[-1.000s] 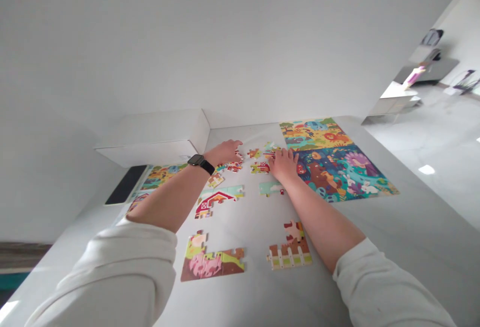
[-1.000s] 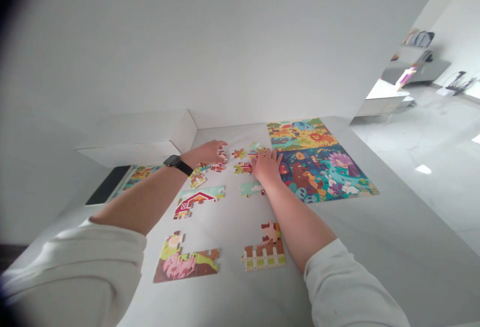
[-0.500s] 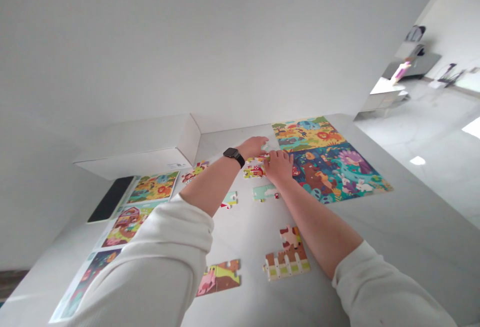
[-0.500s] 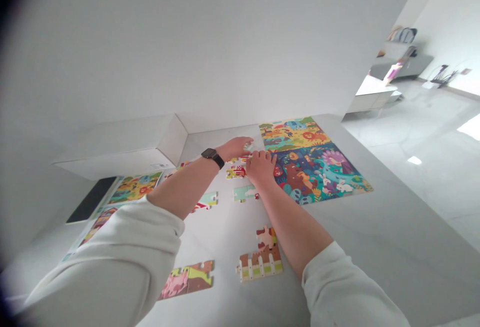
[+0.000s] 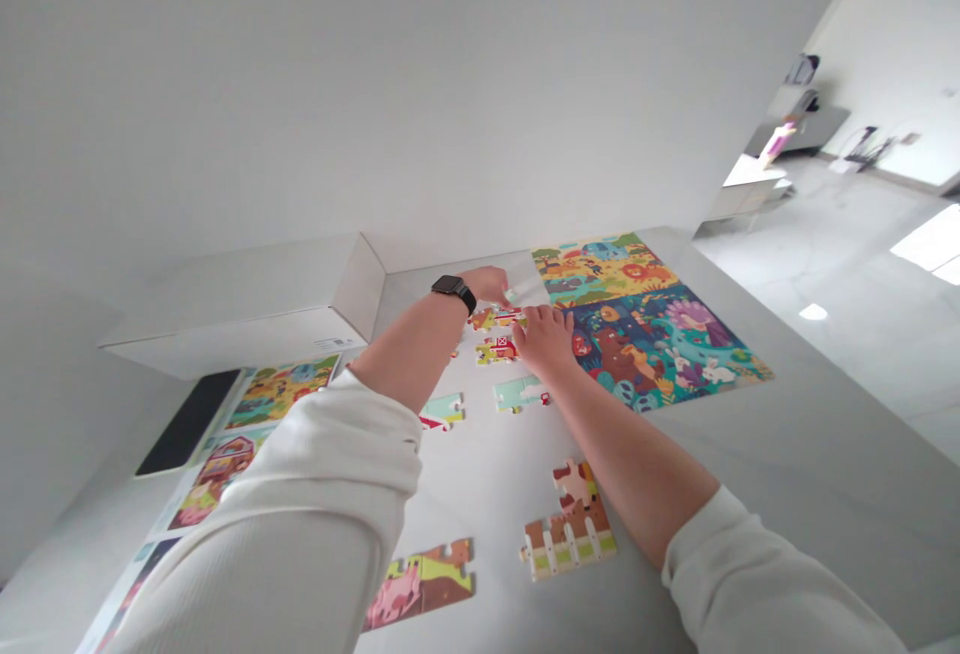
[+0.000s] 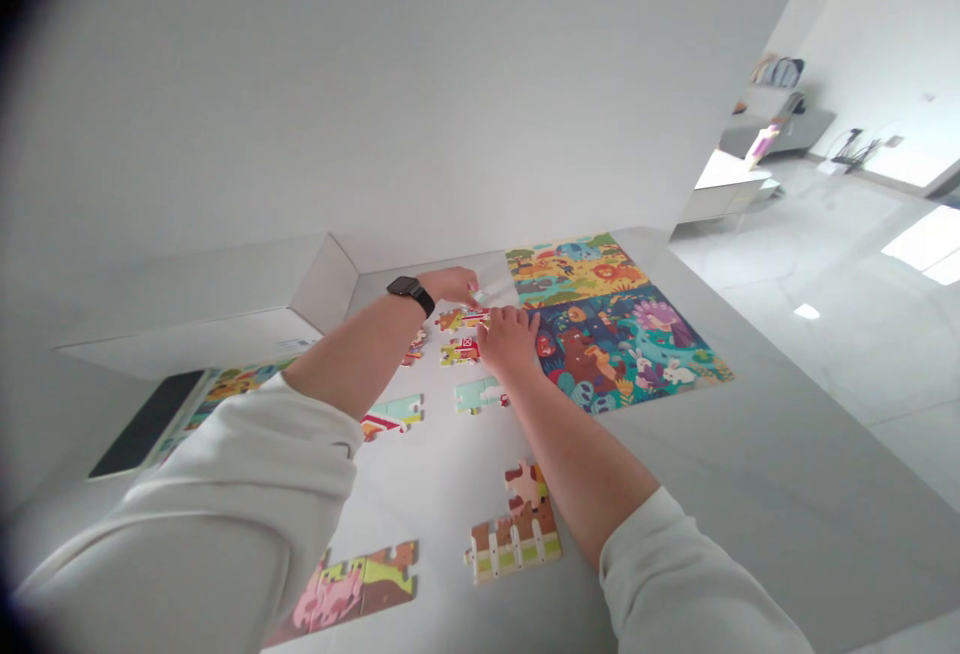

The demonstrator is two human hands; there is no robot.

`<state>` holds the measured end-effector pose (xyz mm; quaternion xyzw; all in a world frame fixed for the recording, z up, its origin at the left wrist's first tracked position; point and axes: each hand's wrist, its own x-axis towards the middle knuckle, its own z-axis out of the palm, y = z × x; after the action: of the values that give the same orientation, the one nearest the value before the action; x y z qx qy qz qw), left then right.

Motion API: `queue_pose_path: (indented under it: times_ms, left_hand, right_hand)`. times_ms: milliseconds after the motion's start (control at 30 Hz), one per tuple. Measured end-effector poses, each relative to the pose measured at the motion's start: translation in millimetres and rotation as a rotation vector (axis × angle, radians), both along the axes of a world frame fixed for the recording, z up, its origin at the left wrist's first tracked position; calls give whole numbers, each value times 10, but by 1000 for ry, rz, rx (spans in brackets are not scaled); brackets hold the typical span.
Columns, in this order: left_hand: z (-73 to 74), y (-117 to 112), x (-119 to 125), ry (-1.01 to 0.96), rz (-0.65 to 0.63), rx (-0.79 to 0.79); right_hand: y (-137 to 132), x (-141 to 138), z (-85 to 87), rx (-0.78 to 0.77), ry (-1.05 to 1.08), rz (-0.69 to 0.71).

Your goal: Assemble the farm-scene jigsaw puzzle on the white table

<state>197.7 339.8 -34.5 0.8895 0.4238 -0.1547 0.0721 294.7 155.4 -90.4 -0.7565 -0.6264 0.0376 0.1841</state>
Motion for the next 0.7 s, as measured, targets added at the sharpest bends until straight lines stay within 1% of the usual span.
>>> queue_pose_path:
  times_ms: [200,300,367,467,567,633,700]
  left_hand:
    - [-57,164,-172,-38,66,4]
    - [-77,178,-198,-70,104,-2]
    - [-64,153,-204,-108,125,5]
    - [19,80,-223,-171,132,-6]
    - [164,-5,-285,-225,133,-42]
    - [266,-71,-363,-311,139,-16]
    - [350,-165,-472,-442,165,14]
  right_hand:
    - [-1,-5,-1,-1,-2,9]
    - [6,-4,-12,8,5,8]
    - [8,-3,-16,14,12,7]
    - [8,-4,-19,28,18,2]
    - [0,-9,-33,57,19,1]
    - [-4,-8,-54,80,32,10]
    - [8,9,-79,127,73,17]
